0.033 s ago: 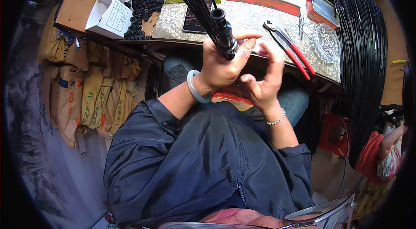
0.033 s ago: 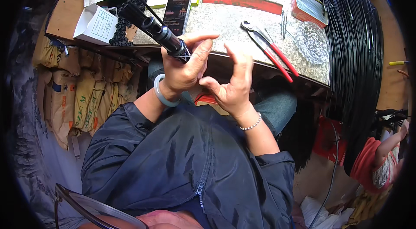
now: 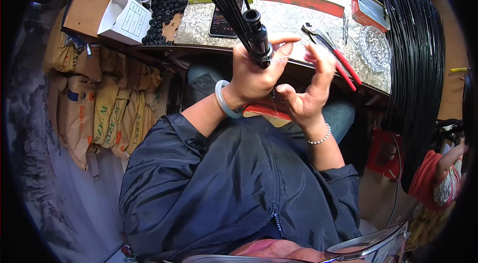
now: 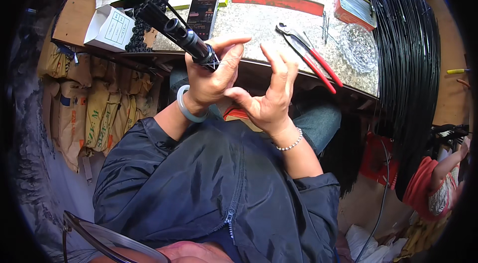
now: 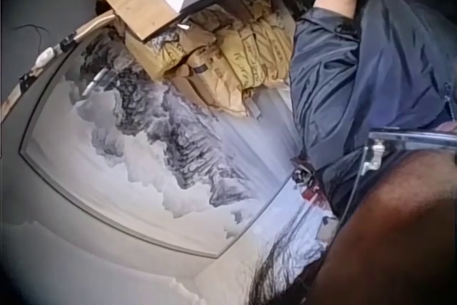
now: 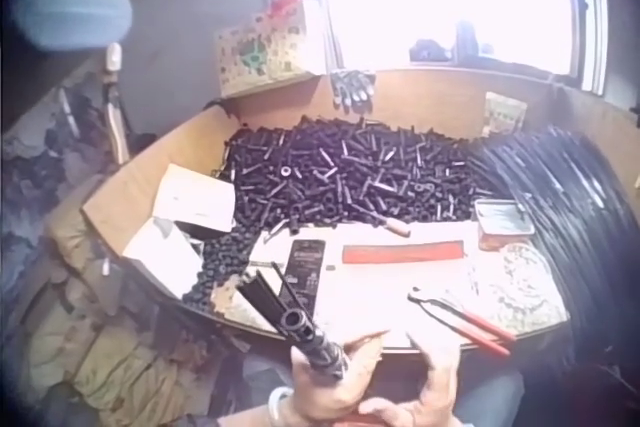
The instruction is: Assembling wire bundles into connectors using pliers and manual manipulation at a production workstation.
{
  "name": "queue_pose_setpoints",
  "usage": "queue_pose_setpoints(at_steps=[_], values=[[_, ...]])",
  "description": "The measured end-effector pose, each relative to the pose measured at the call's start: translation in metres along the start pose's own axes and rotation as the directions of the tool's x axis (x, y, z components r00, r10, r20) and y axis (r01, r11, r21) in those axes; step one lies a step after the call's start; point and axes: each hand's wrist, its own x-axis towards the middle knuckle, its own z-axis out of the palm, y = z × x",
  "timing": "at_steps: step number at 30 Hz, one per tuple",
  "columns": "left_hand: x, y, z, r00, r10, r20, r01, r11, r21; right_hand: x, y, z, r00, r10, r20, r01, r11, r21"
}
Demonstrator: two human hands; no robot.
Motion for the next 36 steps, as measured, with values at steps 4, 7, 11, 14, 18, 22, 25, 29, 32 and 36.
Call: queue_pose_setpoints(at_steps=[4,7,11,14,18,22,25,29,32,36], values=[[-0.003,-0.005,0.007,0.997,0.036,-0.062,-0.038,0.999,-0.031,0.036,-0.036,-0.009,0.991,-0.112,0.08,0.125,0.973,-0.192],[-0.001,-0.013,0.006,0.989,0.149,-0.023,-0.15,0.988,-0.035,0.04,-0.045,-0.012,0.983,-0.098,0.158,0.131,0.967,-0.217],[-0.003,-0.012,0.007,0.994,0.105,-0.035,-0.107,0.992,-0.063,0.032,-0.044,-0.008,0.99,-0.069,0.124,0.091,0.979,-0.182],[-0.002,0.001,0.007,0.995,-0.025,-0.094,0.021,0.999,-0.038,0.031,-0.043,-0.008,0.98,-0.115,0.16,0.148,0.966,-0.212],[-0.001,0.004,0.005,0.986,-0.115,-0.124,0.112,0.993,-0.034,0.026,-0.043,-0.006,0.977,-0.146,0.155,0.17,0.973,-0.155],[-0.003,-0.004,0.001,0.996,-0.001,-0.088,0.001,1.0,0.003,0.031,-0.054,-0.007,0.898,0.391,0.2,-0.433,0.867,0.249],[-0.001,-0.004,-0.003,0.996,0.09,-0.022,-0.09,0.996,0.023,0.031,-0.041,-0.016,0.546,0.607,0.577,-0.811,0.211,0.545],[0.002,0.004,-0.018,0.999,-0.045,-0.026,0.043,0.997,-0.069,0.012,-0.005,-0.031,0.688,0.618,0.379,-0.717,0.66,0.225],[0.008,0.008,-0.024,0.996,-0.087,-0.024,0.079,0.97,-0.23,0.01,0.049,-0.066,0.965,0.125,0.231,0.057,0.758,-0.65],[0.009,0.005,-0.03,0.996,-0.086,0.0,0.084,0.969,-0.232,0.01,0.07,-0.081,0.931,0.134,0.339,0.22,0.535,-0.816]])
